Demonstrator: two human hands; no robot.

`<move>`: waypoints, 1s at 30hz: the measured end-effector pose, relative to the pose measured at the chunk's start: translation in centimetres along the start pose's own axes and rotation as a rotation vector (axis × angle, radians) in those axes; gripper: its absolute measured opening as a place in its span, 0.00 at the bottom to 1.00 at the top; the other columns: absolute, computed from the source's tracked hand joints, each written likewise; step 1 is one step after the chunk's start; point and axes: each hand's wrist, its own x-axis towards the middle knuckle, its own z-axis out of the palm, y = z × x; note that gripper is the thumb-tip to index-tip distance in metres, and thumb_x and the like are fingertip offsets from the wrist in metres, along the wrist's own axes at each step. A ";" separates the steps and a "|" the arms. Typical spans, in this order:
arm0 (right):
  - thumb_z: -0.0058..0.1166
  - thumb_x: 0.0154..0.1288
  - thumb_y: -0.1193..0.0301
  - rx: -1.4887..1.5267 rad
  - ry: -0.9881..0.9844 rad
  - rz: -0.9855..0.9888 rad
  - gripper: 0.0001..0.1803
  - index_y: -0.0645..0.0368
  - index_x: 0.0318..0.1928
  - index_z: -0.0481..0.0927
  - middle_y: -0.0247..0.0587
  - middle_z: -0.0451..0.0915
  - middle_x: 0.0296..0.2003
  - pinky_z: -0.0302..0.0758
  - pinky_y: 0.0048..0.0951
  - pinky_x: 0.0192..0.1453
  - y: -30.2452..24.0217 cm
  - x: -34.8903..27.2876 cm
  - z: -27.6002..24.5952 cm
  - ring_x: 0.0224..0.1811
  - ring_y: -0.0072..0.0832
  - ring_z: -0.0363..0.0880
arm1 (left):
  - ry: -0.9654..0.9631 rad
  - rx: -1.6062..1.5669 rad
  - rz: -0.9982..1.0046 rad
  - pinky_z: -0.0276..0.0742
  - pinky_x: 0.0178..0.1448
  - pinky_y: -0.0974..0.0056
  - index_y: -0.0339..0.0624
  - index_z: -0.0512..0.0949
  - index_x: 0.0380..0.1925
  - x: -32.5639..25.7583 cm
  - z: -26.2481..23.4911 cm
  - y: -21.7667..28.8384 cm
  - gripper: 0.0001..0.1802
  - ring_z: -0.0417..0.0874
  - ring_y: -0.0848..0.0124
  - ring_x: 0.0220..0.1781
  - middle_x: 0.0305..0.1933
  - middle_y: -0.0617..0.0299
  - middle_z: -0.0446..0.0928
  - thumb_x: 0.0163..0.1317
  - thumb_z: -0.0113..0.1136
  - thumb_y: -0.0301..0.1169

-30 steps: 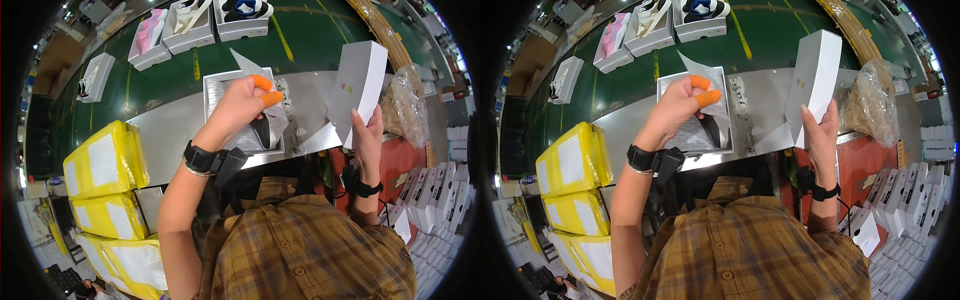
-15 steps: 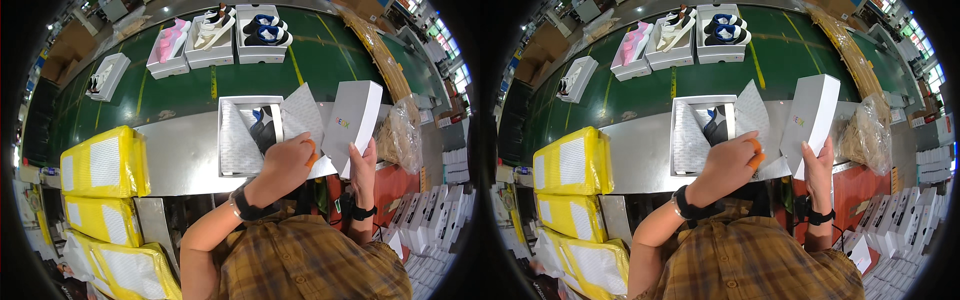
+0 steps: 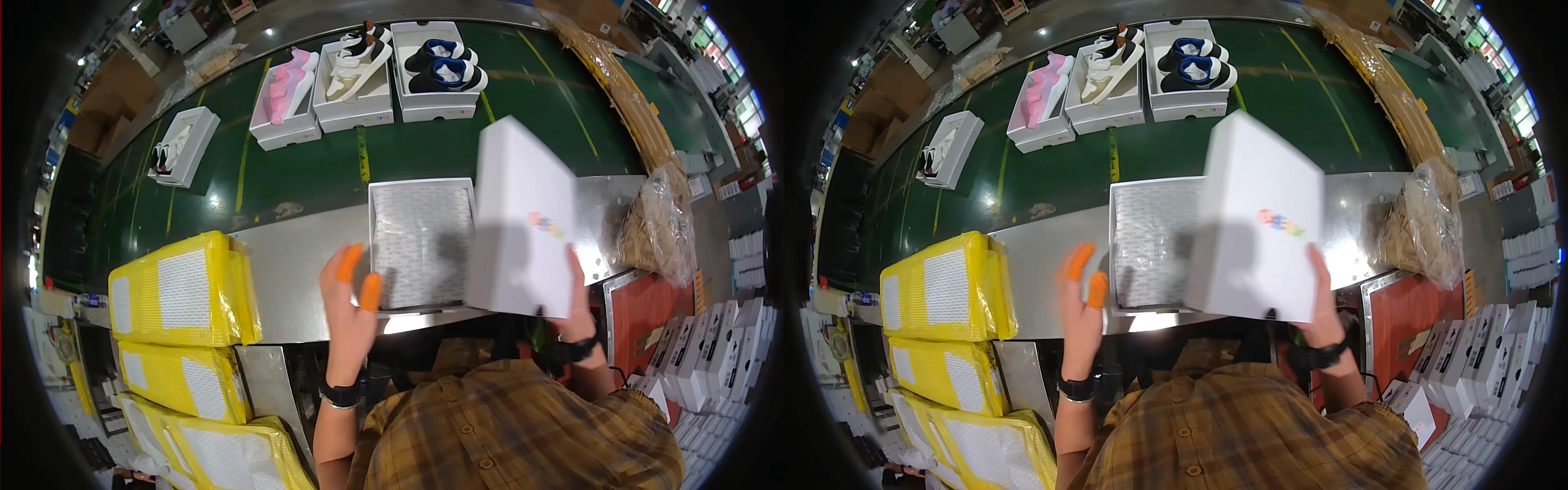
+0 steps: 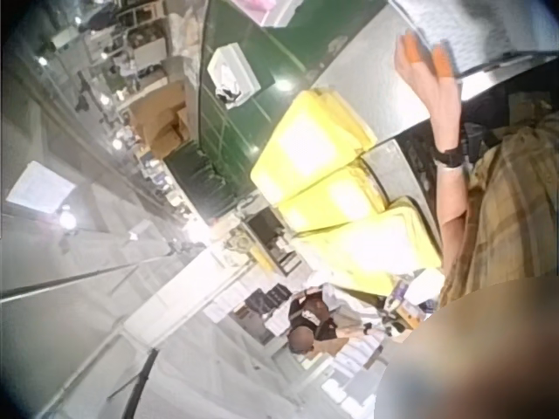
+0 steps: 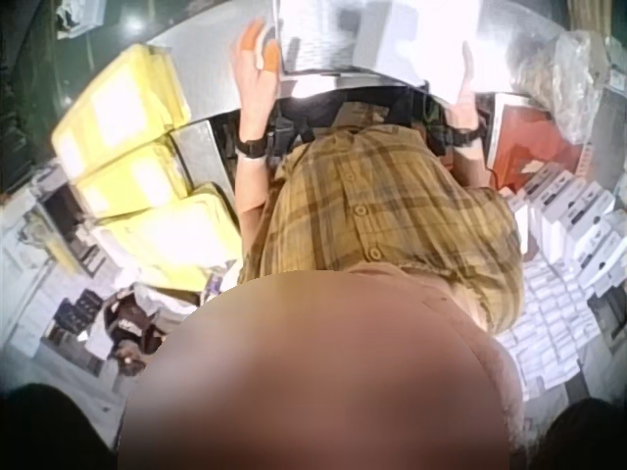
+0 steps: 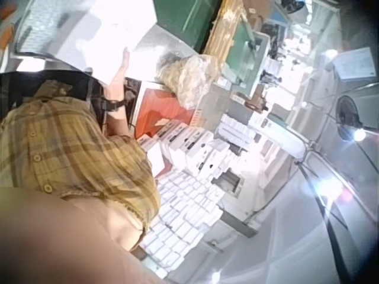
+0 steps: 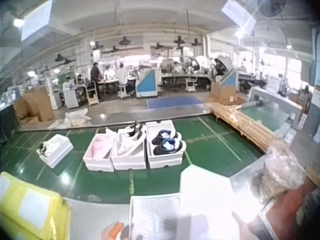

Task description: Packing pairs of shoes into brand boxes with wrapping paper and then organizing larger shipment packages.

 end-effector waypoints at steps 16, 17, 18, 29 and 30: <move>0.42 0.78 0.56 -0.761 -0.020 -0.056 0.32 0.62 0.73 0.58 0.49 0.67 0.64 0.61 0.33 0.70 13.3 10.9 -0.7 0.64 0.33 0.65 | -0.255 -0.507 -0.408 0.74 0.62 0.62 0.37 0.56 0.73 3.1 3.4 -5.3 0.35 0.77 0.63 0.60 0.64 0.49 0.73 0.71 0.57 0.33; 0.43 0.77 0.53 -0.693 -0.012 -0.074 0.34 0.64 0.72 0.58 0.54 0.64 0.66 0.59 0.34 0.72 14.6 11.7 -1.0 0.68 0.37 0.62 | -0.265 -0.572 -0.440 0.73 0.63 0.60 0.36 0.57 0.72 3.2 3.4 -5.7 0.33 0.77 0.62 0.61 0.65 0.49 0.72 0.72 0.55 0.33; 0.44 0.75 0.51 -0.629 -0.015 -0.100 0.37 0.66 0.72 0.58 0.58 0.62 0.69 0.57 0.36 0.75 15.2 12.4 -0.8 0.72 0.40 0.59 | -0.269 -0.636 -0.475 0.73 0.64 0.59 0.36 0.58 0.72 2.7 3.2 -5.8 0.31 0.76 0.61 0.61 0.65 0.49 0.71 0.73 0.54 0.34; 0.58 0.64 0.62 -0.092 0.012 -0.061 0.45 0.60 0.76 0.50 0.47 0.65 0.68 0.61 0.39 0.73 3.2 -6.0 -0.8 0.70 0.38 0.64 | -0.711 -1.061 -0.588 0.69 0.68 0.57 0.35 0.65 0.67 -0.1 5.6 -0.5 0.30 0.74 0.63 0.64 0.67 0.53 0.71 0.73 0.54 0.43; 0.57 0.66 0.65 0.029 0.074 -0.100 0.42 0.61 0.75 0.53 0.44 0.68 0.66 0.65 0.39 0.71 2.1 -8.9 -1.7 0.68 0.35 0.68 | -0.738 -1.062 -0.588 0.69 0.68 0.57 0.35 0.65 0.67 -0.4 6.6 1.3 0.30 0.74 0.63 0.64 0.67 0.53 0.71 0.73 0.54 0.43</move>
